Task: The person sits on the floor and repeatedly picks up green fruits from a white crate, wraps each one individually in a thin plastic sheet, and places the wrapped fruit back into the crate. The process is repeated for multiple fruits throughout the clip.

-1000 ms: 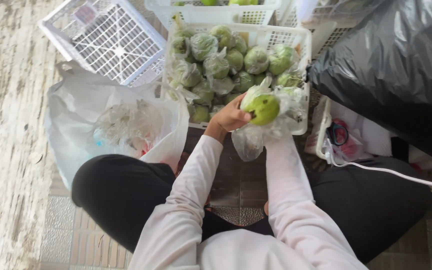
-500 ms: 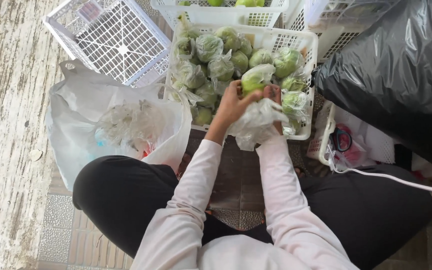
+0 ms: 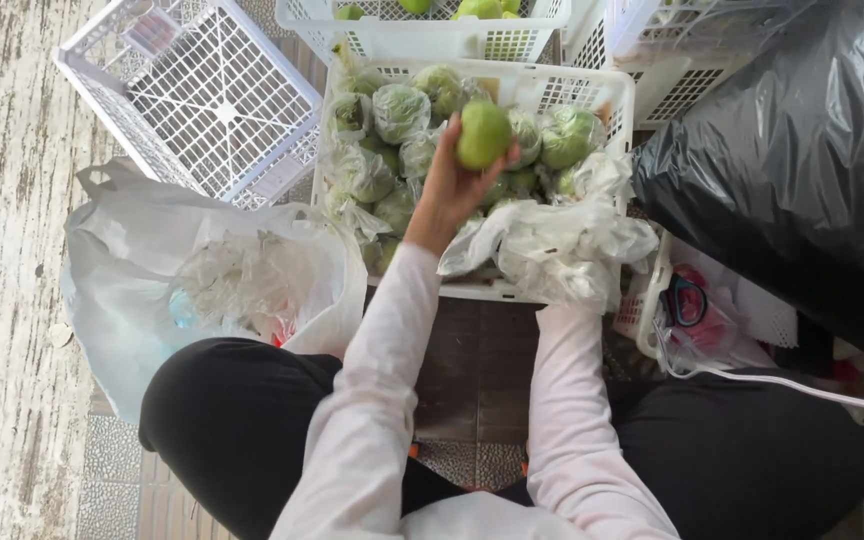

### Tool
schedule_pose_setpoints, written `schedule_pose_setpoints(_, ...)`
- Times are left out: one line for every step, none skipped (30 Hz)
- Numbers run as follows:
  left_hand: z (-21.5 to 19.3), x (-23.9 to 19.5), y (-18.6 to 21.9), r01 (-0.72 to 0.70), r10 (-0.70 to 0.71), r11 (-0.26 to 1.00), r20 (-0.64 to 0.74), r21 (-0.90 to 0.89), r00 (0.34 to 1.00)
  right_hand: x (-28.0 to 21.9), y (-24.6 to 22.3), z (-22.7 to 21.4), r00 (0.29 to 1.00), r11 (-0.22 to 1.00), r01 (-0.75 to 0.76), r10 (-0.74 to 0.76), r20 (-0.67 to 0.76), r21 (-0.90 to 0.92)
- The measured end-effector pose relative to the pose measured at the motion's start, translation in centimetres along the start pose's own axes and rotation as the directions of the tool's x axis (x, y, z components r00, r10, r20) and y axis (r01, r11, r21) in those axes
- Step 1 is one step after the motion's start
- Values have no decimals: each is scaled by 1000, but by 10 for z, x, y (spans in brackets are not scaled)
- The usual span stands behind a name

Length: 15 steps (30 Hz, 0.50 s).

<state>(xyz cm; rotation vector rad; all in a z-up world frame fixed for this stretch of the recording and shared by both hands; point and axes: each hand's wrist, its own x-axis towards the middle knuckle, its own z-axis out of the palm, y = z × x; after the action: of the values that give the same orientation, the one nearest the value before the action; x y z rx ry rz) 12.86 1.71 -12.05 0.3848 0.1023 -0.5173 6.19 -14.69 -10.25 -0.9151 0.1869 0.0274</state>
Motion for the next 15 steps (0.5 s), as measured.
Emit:
schedule_pose_setpoints(20, 21, 14, -92, 87, 995, -126, -31, 988, 0, -5, 5, 1000, 1000, -14, 13, 15, 28)
schedule_pose_setpoints(40, 43, 27, -184, 166, 982, -252, -51, 953, 0, -13, 9, 999, 998, -28, 27, 29, 55)
schedule_pose_setpoints(40, 69, 37, -180, 161, 982, -255, -51, 953, 0, -15, 8, 998, 996, -43, 39, 42, 82)
schedule_pose_setpoints(43, 97, 48, -217, 199, 976, -382, -5, 903, 3, -21, 9, 997, 993, -53, 46, 60, 108)
schedule_pose_setpoints(46, 124, 60, -246, 236, 968, -499, 46, 834, 5, -27, 12, 996, 989, -63, 53, 77, 134)
schedule_pose_setpoints(38, 142, 65, -241, 232, 970, -494, 47, 838, 8, -34, 12, 994, 985, -70, 56, 92, 159)
schedule_pose_setpoints(30, 160, 71, -256, 268, 961, -555, 100, 787, 10, -41, 13, 993, 980, -77, 58, 107, 184)
schedule_pose_setpoints(22, 176, 75, -268, 304, 951, -612, 152, 730, 11, -48, 14, 991, 975, -86, 62, 122, 207)
schedule_pose_setpoints(15, 181, 76, -264, 299, 953, -609, 150, 734, 13, -53, 15, 988, 969, -96, 65, 136, 229)
schedule_pose_setpoints(4, 182, 75, -236, 299, 954, -570, 183, 765, 14, -56, 15, 985, 961, -113, 76, 153, 251)
schedule_pose_setpoints(-6, 182, 75, -210, 295, 953, -530, 216, 795, 14, -60, 16, 982, 953, -130, 85, 169, 273)
schedule_pose_setpoints(19, 150, 72, -211, 297, 953, -538, 217, 789, 14, -54, 12, 977, 942, -155, 101, 190, 296)
schedule_pose_setpoints(44, 117, 69, 13, 177, 874, -343, 486, 923, 14, -51, 11, 970, 930, -181, 116, 212, 319)
schedule_pose_setpoints(72, 85, 69, 156, -27, 658, -184, 736, 982, 17, -52, 15, 963, 917, -205, 127, 238, 341)
schedule_pose_setpoints(98, 50, 54, 157, -20, 659, -191, 736, 981, 15, -52, 17, 955, 903, -230, 138, 264, 362)
